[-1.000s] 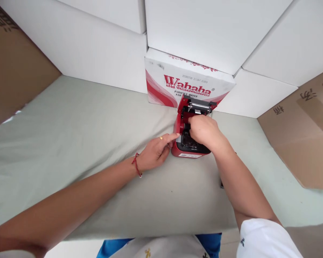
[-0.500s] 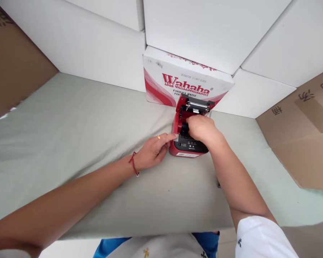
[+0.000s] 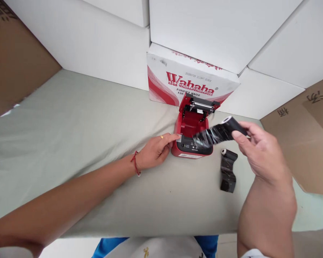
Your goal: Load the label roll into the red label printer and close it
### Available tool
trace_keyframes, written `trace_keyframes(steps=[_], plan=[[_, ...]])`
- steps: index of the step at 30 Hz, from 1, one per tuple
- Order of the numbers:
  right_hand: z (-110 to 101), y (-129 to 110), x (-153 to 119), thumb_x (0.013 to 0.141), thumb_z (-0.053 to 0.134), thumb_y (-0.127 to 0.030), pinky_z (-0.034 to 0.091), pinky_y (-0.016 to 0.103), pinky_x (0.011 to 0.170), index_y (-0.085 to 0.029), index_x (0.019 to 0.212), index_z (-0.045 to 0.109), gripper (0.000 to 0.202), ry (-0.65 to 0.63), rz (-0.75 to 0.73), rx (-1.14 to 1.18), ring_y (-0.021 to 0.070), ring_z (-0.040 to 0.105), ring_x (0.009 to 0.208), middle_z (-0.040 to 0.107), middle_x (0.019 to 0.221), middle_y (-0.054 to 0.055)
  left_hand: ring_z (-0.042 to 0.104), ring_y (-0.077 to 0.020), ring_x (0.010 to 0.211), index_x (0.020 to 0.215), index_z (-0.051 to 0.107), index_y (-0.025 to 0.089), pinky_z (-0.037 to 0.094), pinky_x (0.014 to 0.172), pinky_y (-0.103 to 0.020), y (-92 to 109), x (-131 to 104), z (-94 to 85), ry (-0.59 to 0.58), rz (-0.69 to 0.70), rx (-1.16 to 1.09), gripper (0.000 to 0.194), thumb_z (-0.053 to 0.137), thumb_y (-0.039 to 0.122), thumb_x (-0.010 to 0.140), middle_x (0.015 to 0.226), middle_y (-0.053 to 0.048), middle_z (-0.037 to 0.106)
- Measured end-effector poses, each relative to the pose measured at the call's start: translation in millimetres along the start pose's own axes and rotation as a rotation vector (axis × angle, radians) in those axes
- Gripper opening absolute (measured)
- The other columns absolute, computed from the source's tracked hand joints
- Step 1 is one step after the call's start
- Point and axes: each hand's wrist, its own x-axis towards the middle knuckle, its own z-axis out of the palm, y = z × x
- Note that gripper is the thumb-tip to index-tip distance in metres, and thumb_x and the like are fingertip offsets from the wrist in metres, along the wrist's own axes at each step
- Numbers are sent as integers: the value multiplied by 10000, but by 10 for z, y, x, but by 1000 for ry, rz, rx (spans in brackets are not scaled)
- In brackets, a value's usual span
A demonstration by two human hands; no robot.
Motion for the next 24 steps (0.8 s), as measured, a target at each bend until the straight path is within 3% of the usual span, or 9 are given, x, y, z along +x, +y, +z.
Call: trace_keyframes(steps=[2, 4, 6, 8, 10, 13, 17, 24], plan=[[-80, 233, -80, 813, 864, -795, 260, 385, 513, -299, 1188, 781, 627, 32, 149, 135, 169, 354, 557, 463, 638, -18, 642, -157, 793, 1580, 435, 257, 521, 756, -279, -2, 4, -4, 3, 0, 2, 701, 420, -20, 937, 1014, -16, 681], [-60, 408, -154, 752, 900, -800, 253, 340, 505, -275, 1131, 805, 654, -46, 257, 139, 149, 345, 550, 449, 616, -38, 647, -158, 797, 1578, 439, 256, 527, 760, -278, -5, 8, -6, 6, 8, -2, 694, 425, -16, 940, 1010, -14, 682], [18, 520, -220, 805, 849, -793, 340, 320, 509, -253, 1173, 822, 654, -199, 290, 64, 155, 424, 560, 549, 654, -19, 648, -159, 793, 1572, 444, 254, 534, 760, -277, -11, 11, -6, 11, 17, -6, 685, 430, -11, 940, 992, -9, 677], [104, 606, -262, 896, 761, -752, 505, 349, 610, -246, 1257, 817, 624, -264, 277, -29, 197, 597, 665, 735, 834, 49, 644, -156, 780, 1564, 448, 256, 534, 748, -271, -16, 12, -3, 14, 19, -5, 685, 431, -12, 933, 973, -2, 669], [158, 709, -266, 962, 663, -698, 603, 401, 783, -248, 1343, 790, 604, -177, 238, -188, 240, 717, 835, 822, 1151, 116, 641, -153, 771, 1558, 450, 261, 533, 739, -266, -18, 14, -3, 8, 11, 3, 690, 432, -13, 925, 964, 1, 664], [170, 911, -219, 968, 578, -545, 611, 497, 955, -189, 1376, 776, 576, -34, 210, -447, 268, 741, 864, 759, 1418, 193, 645, -152, 774, 1557, 448, 257, 533, 736, -264, -18, 15, -5, -2, 7, 10, 679, 433, -7, 932, 955, 5, 655], [175, 1132, -174, 867, 586, -398, 592, 509, 989, -184, 1284, 817, 522, -102, 203, -515, 287, 730, 859, 796, 1301, 184, 645, -149, 777, 1556, 451, 246, 537, 744, -262, -18, 16, -6, 7, 15, -12, 677, 431, -15, 931, 962, 4, 660], [172, 1150, -207, 812, 589, -445, 577, 492, 911, -186, 1230, 815, 541, -70, 218, -562, 292, 709, 871, 774, 1269, 181, 655, -149, 791, 1555, 446, 249, 540, 758, -259, -23, 11, 3, 19, 9, -2, 684, 434, -14, 924, 975, 1, 668]])
